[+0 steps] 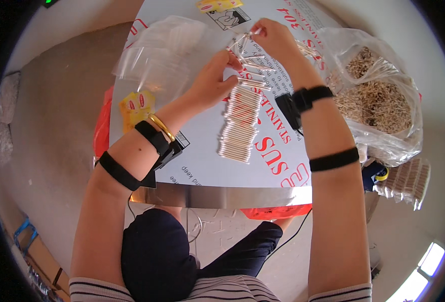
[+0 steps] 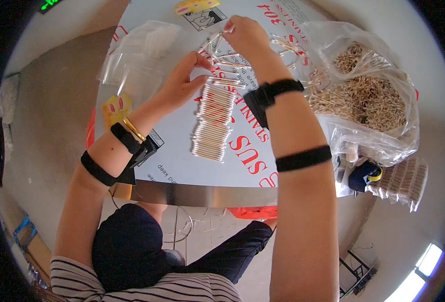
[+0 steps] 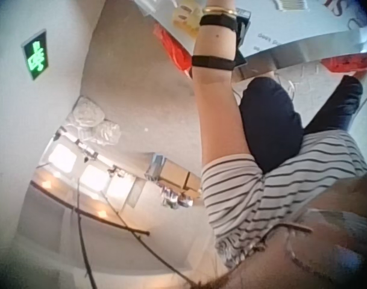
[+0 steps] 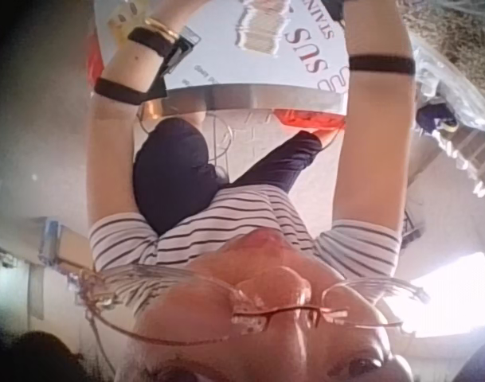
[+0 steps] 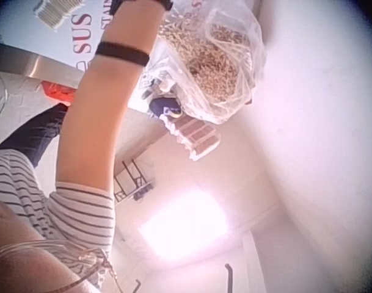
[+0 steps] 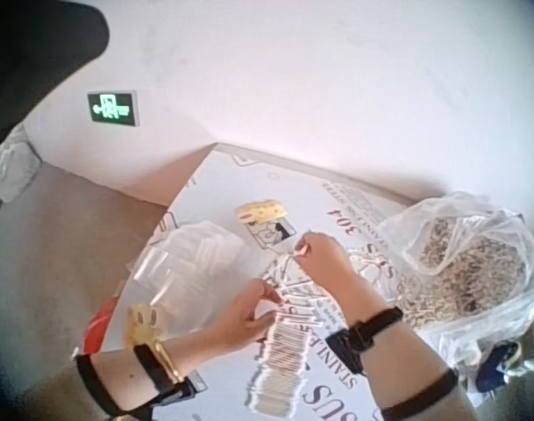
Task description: Organizing and aligning cotton swabs into neat rows on a workbench for packaging.
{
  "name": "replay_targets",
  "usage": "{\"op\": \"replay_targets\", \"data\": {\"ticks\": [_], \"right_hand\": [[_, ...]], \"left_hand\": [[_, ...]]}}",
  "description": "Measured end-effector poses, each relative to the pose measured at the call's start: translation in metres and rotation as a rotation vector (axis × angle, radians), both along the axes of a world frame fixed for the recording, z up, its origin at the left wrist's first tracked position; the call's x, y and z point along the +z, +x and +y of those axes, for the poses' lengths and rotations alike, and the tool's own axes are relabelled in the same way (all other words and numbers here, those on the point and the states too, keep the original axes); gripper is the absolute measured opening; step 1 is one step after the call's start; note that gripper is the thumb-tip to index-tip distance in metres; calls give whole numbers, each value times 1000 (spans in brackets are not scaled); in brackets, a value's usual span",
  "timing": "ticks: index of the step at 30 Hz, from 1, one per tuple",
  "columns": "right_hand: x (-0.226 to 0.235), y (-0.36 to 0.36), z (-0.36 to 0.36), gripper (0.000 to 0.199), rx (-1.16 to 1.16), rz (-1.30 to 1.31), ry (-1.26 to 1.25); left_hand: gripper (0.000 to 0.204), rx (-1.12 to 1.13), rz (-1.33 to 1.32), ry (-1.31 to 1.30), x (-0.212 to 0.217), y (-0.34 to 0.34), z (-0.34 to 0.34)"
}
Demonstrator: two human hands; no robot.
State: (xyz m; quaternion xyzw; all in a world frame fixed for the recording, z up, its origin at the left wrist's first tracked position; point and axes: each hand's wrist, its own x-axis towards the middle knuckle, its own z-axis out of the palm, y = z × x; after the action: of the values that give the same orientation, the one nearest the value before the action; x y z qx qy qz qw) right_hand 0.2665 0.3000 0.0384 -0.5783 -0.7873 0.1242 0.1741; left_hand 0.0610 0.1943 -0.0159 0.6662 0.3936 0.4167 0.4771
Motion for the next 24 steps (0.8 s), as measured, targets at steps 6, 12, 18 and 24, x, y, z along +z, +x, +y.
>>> {"op": "replay_targets", "data": {"ticks": [6, 12, 18, 24], "right_hand": [[-11, -14, 21, 24, -88, -364, -90], [20, 37, -65, 26, -234, 35, -70], [35, 92, -237, 19, -372, 332, -271], [21, 114, -374, 13, -644, 641, -556]], "left_hand": [[25, -15, -6, -14, 9, 9, -4], [24, -20, -22, 36, 1, -4, -1], [19, 71, -65, 100, -6, 7, 9], [20, 159, 305, 268, 15, 17, 34]]}}
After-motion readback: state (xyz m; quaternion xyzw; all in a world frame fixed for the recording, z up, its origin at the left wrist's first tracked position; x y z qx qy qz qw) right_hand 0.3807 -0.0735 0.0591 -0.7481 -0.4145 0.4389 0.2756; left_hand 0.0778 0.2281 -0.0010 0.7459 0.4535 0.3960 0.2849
